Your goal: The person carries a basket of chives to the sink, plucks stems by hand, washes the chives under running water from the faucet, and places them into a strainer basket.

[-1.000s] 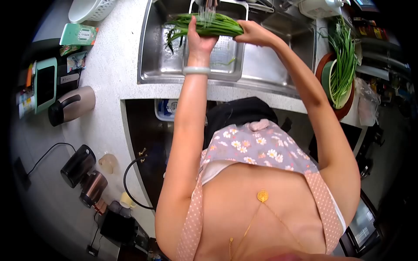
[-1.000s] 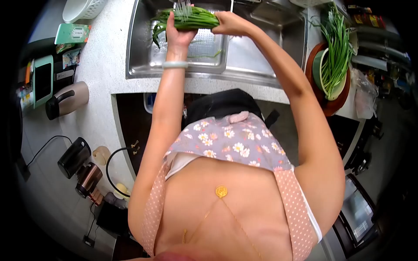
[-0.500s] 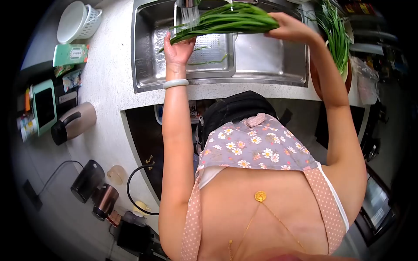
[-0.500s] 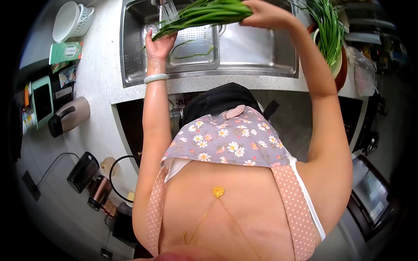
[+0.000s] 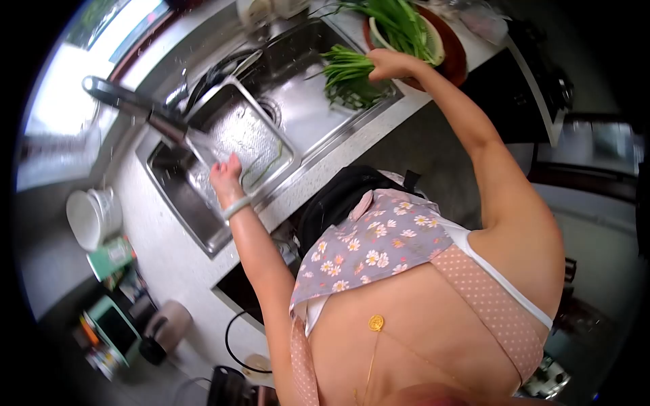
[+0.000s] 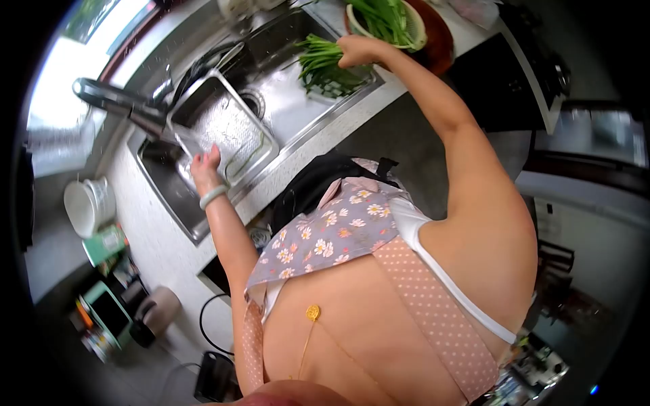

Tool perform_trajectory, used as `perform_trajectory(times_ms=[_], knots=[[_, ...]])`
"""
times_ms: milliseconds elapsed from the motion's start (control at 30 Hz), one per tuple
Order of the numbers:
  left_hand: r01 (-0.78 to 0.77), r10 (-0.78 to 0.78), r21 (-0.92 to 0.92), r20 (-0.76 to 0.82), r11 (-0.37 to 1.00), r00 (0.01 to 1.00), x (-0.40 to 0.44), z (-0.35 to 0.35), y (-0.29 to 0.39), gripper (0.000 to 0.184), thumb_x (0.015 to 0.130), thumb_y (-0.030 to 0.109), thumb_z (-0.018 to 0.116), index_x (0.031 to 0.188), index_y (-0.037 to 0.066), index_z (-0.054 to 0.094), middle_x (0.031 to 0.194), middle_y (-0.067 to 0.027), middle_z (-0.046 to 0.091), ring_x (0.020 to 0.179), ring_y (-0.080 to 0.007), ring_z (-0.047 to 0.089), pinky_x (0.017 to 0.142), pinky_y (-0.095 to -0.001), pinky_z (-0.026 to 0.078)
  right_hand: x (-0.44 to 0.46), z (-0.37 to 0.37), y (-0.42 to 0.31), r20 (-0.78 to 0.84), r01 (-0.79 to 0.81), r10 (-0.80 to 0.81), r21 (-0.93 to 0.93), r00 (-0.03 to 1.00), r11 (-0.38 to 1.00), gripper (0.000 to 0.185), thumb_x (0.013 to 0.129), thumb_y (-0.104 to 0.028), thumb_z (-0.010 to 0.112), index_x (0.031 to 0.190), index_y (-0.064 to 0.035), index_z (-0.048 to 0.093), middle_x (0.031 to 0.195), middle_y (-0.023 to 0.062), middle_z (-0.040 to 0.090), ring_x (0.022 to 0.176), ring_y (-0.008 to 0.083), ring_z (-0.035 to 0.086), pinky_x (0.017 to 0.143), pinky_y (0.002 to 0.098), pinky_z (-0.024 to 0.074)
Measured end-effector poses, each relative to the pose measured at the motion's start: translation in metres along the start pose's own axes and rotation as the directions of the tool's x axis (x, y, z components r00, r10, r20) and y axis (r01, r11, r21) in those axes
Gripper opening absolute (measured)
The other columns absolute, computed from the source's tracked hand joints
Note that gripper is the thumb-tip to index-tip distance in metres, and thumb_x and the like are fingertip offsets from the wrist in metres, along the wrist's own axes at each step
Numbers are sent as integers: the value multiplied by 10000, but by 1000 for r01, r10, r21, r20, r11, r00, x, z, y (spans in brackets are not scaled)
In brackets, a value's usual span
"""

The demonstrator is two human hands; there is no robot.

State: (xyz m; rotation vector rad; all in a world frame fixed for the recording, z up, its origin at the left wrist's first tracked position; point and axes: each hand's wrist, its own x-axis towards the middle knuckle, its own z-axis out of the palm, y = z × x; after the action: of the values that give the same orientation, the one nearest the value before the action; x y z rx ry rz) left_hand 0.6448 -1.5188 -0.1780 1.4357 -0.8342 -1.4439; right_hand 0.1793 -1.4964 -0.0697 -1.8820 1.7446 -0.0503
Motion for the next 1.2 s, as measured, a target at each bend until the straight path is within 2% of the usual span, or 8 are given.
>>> perform_trajectory(times_ms=[100,467,567,633,733,900,1000,1200], knots=[[-102,104,-53,44,993,994,24,-12,-31,611,757,-66,608,1125,-265,164,1141,-324,379,1073,-308,485,913,-340,431,-16,-17,-7,142,-129,172,-273,975,953,224,665,-123,609,574,42,488,501,124,451,431,220,437,423,390,326],[-594,584,463,184,658,791,-18,47,-6,403,671,194,758,1009,35,606,975,-68,633,855,-184,600,766,-333,494,-70,-122,62,-102,77,-51,277,993,958,250,739,-121,601,940,15,543,729,54,547,619,140,506,553,304,415],[-420,427,359,64,834,902,-22,71,-11,355,714,179,690,1015,22,584,979,-75,616,880,-193,586,785,-346,494,-108,-149,69,-356,174,32,530,934,830,221,798,-163,645,947,-29,551,720,-17,543,591,40,471,505,202,384],[-262,273,194,-30,945,961,-19,87,-14,325,743,169,645,1019,14,568,982,-79,604,896,-199,576,797,-354,493,-113,-151,102,-546,480,-124,579,828,659,436,835,-283,621,1227,-114,534,1030,106,648,875,264,622,806,308,470],[-3,-25,-204,-136,979,990,-12,111,-22,284,787,154,577,1025,1,546,986,-86,587,921,-208,562,815,-366,493,-108,-125,139,-527,334,85,648,846,684,225,807,-209,662,898,-34,554,674,-18,539,575,49,478,517,216,396],[282,-459,-717,-60,638,886,6,166,-49,234,859,129,464,1035,-19,508,994,-97,559,962,-224,538,846,-387,493,-30,-23,197,-279,61,374,864,885,500,350,763,-291,700,879,18,581,677,58,595,594,134,580,572,265,461],[386,-389,-496,102,778,916,-24,249,-19,267,882,142,478,1094,-20,488,1047,-113,548,993,-221,532,906,-360,462,3,-7,227,-303,-140,454,684,838,715,529,734,-414,698,952,46,553,761,134,615,708,219,626,670,344,496],[-131,99,-8,699,991,708,-70,389,40,225,899,113,519,1088,-7,534,1038,-97,588,944,-174,574,843,-292,468,-7,-10,221,-765,-349,203,-30,611,937,941,663,-647,646,1154,105,365,1125,280,489,1111,381,487,862,484,449]])
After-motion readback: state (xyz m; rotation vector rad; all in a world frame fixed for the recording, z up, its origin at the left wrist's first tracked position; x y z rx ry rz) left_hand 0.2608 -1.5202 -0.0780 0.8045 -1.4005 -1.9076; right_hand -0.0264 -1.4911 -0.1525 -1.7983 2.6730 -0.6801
